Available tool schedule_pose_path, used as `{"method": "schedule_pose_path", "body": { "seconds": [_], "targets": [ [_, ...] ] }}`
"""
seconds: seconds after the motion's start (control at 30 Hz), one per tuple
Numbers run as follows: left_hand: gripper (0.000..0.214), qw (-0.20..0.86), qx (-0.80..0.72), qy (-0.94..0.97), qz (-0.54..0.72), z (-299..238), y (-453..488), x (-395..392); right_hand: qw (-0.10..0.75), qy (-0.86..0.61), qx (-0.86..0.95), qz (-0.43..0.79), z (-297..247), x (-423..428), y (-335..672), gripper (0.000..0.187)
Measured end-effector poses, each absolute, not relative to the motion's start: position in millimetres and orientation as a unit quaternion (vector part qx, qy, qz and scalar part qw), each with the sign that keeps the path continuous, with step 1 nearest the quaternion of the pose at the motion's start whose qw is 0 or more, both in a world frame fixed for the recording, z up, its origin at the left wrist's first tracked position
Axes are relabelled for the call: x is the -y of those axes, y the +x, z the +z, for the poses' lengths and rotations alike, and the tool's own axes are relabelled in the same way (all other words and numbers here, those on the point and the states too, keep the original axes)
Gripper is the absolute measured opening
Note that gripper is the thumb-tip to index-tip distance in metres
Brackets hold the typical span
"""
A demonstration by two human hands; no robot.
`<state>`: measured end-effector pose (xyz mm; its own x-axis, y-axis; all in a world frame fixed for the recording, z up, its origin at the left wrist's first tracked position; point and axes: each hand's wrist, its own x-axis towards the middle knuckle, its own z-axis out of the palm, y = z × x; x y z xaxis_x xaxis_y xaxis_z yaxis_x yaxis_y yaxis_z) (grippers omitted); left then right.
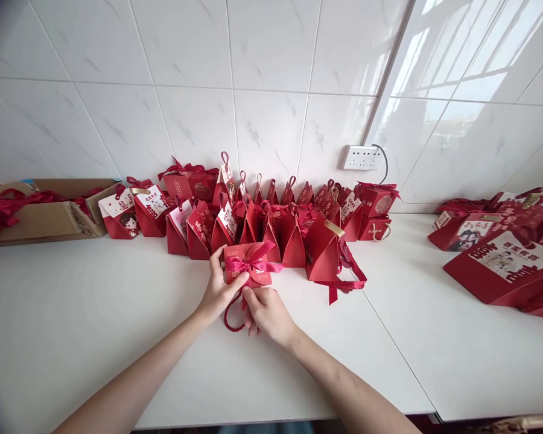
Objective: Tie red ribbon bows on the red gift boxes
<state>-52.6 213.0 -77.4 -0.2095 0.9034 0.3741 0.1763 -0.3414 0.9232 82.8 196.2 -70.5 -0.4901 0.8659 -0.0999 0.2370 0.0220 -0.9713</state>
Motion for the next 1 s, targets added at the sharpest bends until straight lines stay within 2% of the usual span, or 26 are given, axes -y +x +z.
{"method": "schedule_pose_path", "body": {
  "seconds": [0.1, 0.2, 0.4, 0.47, 0.53, 0.67, 0.73, 0.83, 0.9, 0.93, 1.0],
  "targets": [
    [0.06, 0.351, -0.479, 0.537, 0.599, -70.2, -52.3, -210.8, 0.271, -0.393, 0.657, 0.583, -75.4, -198.0, 79.5, 0.05],
    [0.057, 0.358, -0.473, 0.537, 0.6, -67.2, -51.4, -209.7, 0.25, -0.382, 0.671, 0.584, -75.7, -195.2, 78.3, 0.048],
    [0.062, 0.355, -0.496, 0.514, 0.603, -68.1, -50.0, -210.2, 0.192, -0.356, 0.713, 0.573, -72.4, -186.1, 75.4, 0.038],
    [0.061, 0.358, -0.493, 0.51, 0.607, -67.9, -50.0, -211.0, 0.159, -0.32, 0.766, 0.535, -71.4, -182.3, 74.8, 0.035],
    [0.06, 0.359, -0.49, 0.508, 0.611, -67.2, -50.2, -211.7, 0.093, -0.263, 0.82, 0.5, -70.5, -176.8, 74.0, 0.034],
    [0.06, 0.368, -0.492, 0.504, 0.608, -66.1, -50.6, -211.6, -0.088, -0.113, 0.83, 0.539, -66.4, -160.8, 69.7, 0.025],
    [0.061, 0.365, -0.49, 0.515, 0.6, -66.5, -50.8, -210.9, -0.136, -0.05, 0.832, 0.536, -59.2, -154.7, 69.6, 0.029],
    [0.062, 0.36, -0.487, 0.536, 0.588, -67.8, -50.9, -210.1, -0.184, -0.061, 0.792, 0.579, -40.5, -157.4, 81.2, 0.035],
    [0.061, 0.357, -0.487, 0.54, 0.587, -68.5, -51.1, -210.4, -0.162, -0.106, 0.733, 0.652, -29.4, -169.4, 96.6, 0.033],
    [0.062, 0.354, -0.489, 0.54, 0.587, -68.7, -51.2, -210.7, -0.091, -0.13, 0.713, 0.683, -26.5, -177.9, 104.9, 0.038],
    [0.064, 0.348, -0.494, 0.542, 0.584, -68.9, -51.4, -211.5, 0.214, -0.234, 0.688, 0.653, -27.0, -197.4, 119.1, 0.051]
  ]
}}
